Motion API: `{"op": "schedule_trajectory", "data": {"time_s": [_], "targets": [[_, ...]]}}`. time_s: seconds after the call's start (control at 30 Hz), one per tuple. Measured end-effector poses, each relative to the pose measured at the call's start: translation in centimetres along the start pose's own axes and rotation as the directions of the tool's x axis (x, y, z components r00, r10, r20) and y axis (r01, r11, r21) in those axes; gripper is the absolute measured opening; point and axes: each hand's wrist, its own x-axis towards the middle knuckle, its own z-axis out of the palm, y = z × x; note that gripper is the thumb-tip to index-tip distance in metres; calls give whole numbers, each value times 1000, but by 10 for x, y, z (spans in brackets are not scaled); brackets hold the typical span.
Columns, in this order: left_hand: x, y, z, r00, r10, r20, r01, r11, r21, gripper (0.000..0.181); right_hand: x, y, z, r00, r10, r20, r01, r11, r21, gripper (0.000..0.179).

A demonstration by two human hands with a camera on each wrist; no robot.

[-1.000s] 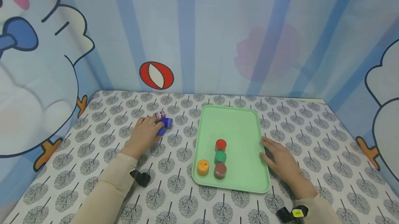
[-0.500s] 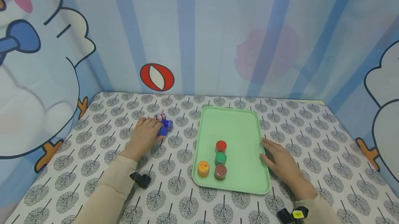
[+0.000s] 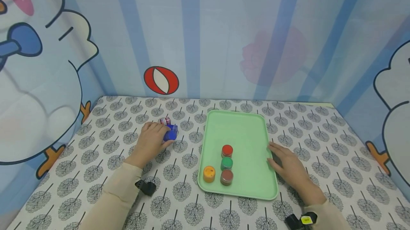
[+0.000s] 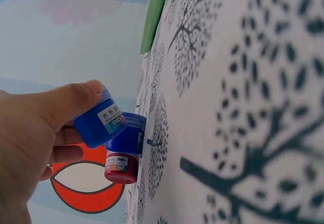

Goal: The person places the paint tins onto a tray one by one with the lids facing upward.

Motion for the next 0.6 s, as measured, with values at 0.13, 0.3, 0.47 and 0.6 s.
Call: {"op": "schedule_trajectory", "data": {"time_s": [0.13,0.3,0.47,0.6], "targets": [[0,5,-3,999,-16,33,16,1000,-26,43,1,0,0,1000,3,0,-3,1000,4,47],[1,9,-3,999,-28,38,31,995,-90,46,1,0,0,1000,2,-4,-2,1000,5,47],[1,15,-4,1000,-21,11,22,989,-149,44,0,0,0,1000,5,-5,-5,1000,6,47],[1,21,-4,1000,-12,-5,11,985,-172,44,1,0,0,1000,6,-5,-6,1000,8,47]]}}
